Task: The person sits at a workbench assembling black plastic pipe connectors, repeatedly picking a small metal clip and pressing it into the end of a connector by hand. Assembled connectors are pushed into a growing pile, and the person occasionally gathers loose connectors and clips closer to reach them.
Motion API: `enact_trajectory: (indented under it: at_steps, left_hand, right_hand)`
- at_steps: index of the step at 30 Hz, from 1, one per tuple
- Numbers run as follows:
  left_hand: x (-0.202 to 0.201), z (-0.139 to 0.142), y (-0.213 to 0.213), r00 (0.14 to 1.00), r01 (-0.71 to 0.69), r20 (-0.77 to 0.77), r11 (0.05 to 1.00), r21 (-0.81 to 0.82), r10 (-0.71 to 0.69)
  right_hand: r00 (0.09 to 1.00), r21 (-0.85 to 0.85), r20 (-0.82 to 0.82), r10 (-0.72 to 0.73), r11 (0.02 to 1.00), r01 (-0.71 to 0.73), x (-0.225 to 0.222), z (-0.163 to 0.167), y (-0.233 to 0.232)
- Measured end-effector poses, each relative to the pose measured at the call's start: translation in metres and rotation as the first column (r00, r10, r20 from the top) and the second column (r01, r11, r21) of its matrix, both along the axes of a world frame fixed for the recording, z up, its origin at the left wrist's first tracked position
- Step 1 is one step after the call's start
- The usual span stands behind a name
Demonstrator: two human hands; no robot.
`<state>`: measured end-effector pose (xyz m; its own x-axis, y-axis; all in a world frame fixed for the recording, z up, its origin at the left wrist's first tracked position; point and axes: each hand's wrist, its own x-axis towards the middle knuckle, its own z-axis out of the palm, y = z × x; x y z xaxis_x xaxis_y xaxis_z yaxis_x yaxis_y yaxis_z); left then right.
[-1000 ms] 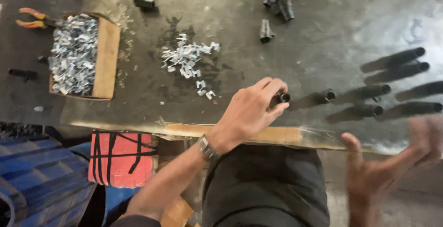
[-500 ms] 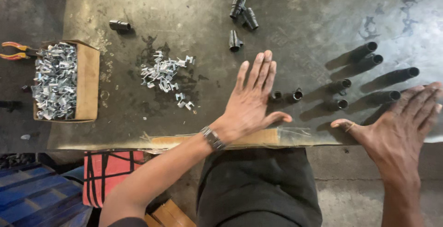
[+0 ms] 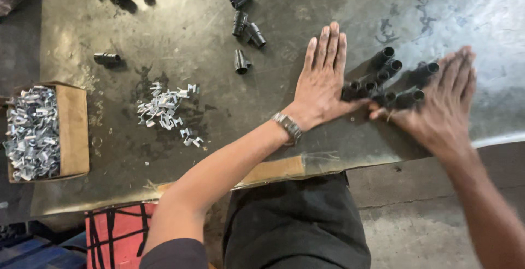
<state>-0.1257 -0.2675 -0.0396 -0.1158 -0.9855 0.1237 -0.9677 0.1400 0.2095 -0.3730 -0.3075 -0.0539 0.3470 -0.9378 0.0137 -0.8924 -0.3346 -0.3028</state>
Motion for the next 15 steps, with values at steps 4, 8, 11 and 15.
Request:
enact_trajectory:
  at_steps: [4,8,11,15]
  left_hand:
    - [-0.001,0.005,-0.047,0.998,-0.061,0.005,0.997,0.050,0.061]
    - [0.006,0.013,-0.104,0.989,-0.149,0.029,0.983,0.106,0.146]
    - [0.015,0.012,-0.150,0.974,-0.224,0.066,0.969,0.104,0.218]
    - [0.033,0.005,-0.224,0.946,-0.325,0.007,0.946,-0.017,0.325]
  right_hand:
    - [0.997,-0.048,0.009,0.076,0.996,-0.076,0.000,-0.001,-0.049]
    - [0.996,-0.107,0.014,0.085,0.991,-0.083,0.011,-0.001,-0.112]
    - [0.996,-0.109,0.042,0.078,0.991,-0.073,0.023,-0.006,-0.170]
    - [1.000,-0.097,0.028,0.011,0.995,-0.009,0.040,-0.017,-0.256]
